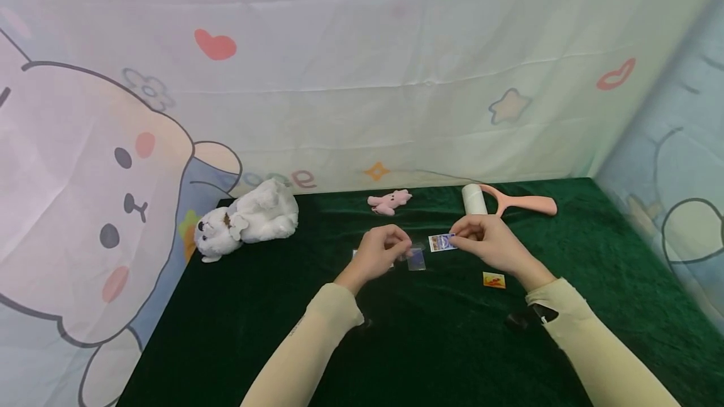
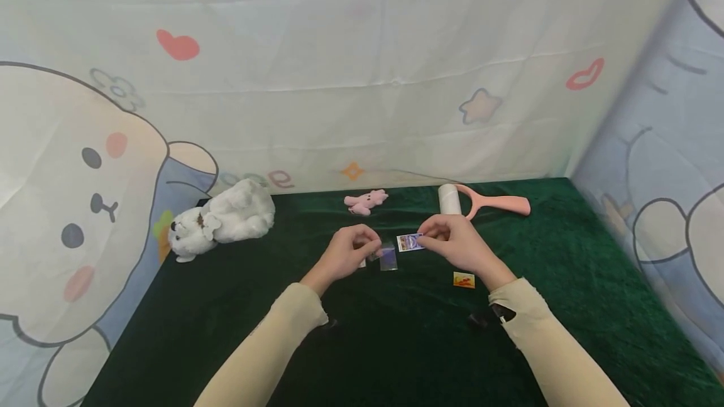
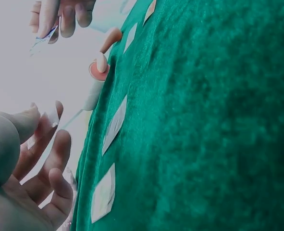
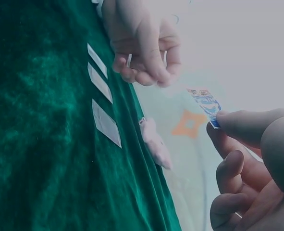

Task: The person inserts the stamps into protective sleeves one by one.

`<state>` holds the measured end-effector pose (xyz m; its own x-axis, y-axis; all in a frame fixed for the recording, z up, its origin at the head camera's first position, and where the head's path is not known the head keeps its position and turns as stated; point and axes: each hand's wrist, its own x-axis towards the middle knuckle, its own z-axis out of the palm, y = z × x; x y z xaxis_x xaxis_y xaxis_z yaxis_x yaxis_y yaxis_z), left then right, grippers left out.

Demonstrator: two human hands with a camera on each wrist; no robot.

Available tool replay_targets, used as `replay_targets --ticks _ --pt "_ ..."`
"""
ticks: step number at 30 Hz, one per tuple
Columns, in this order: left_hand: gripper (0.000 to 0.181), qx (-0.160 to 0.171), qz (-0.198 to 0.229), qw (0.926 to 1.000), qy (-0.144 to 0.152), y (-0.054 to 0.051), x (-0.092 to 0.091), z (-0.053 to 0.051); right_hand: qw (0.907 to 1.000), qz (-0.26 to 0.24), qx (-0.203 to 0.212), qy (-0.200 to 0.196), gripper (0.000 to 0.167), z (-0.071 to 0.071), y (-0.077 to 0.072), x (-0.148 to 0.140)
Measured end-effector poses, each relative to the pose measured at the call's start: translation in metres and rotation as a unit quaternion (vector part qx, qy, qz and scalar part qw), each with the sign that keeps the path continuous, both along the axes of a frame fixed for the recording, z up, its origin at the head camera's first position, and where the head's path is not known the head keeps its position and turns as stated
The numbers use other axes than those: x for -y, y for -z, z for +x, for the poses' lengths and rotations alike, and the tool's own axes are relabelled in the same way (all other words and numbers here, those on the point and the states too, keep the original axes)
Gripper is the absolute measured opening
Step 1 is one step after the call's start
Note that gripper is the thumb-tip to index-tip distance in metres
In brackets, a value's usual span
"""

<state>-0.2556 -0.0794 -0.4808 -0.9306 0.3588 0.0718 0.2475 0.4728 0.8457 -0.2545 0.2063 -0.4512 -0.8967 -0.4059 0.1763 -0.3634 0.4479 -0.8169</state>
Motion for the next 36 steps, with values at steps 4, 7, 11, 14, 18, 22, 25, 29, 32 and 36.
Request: replay_targets --ticks 4,7,11,14,18,22,25,29,32,36 --pt "0.012 0.006 -0.002 0.9999 -0.016 0.002 0.004 0.0 1.0 0.002 -0.003 -0.005 0.013 -0.002 0.002 0.003" --pt "0.013 0.012 0.007 0.9997 -0.018 0.002 0.006 0.0 0.9999 0.002 -0.002 -0.011 0.013 -0.003 0.002 0.005" --pt "0.013 0.013 0.014 0.9997 -0.014 0.001 0.006 0.0 0.9999 0.002 -0.001 -0.015 0.012 -0.003 0.001 0.006" --pt "0.012 0.013 0.018 0.9997 -0.013 0.002 0.006 0.0 0.9999 0.005 0.0 -0.013 0.012 -0.004 0.0 0.007" --pt "0.01 0.016 0.023 0.9995 -0.016 0.002 0.006 0.0 0.9999 0.01 0.0 -0.012 0.012 -0.004 0.001 0.008" --pt "0.007 0.011 0.013 0.9996 -0.021 0.001 0.005 0.0 0.9999 0.012 -0.002 -0.011 0.012 -0.004 0.0 0.009" --pt "0.009 0.009 0.003 0.9995 -0.029 0.001 0.005 0.0 0.9999 0.011 -0.004 -0.009 0.012 -0.004 -0.001 0.01" --pt "0.013 0.015 0.0 0.9993 -0.033 0.001 0.005 0.0 0.9999 0.013 -0.004 -0.005 0.012 -0.004 -0.001 0.011" --pt "0.014 0.017 0.003 0.9993 -0.032 0.0 0.006 0.001 0.9999 0.016 -0.005 -0.001 0.012 -0.004 0.0 0.012" --pt "0.014 0.02 0.012 0.9991 -0.034 0.0 0.006 0.002 0.9997 0.021 -0.011 0.006 0.012 -0.005 0.002 0.012"
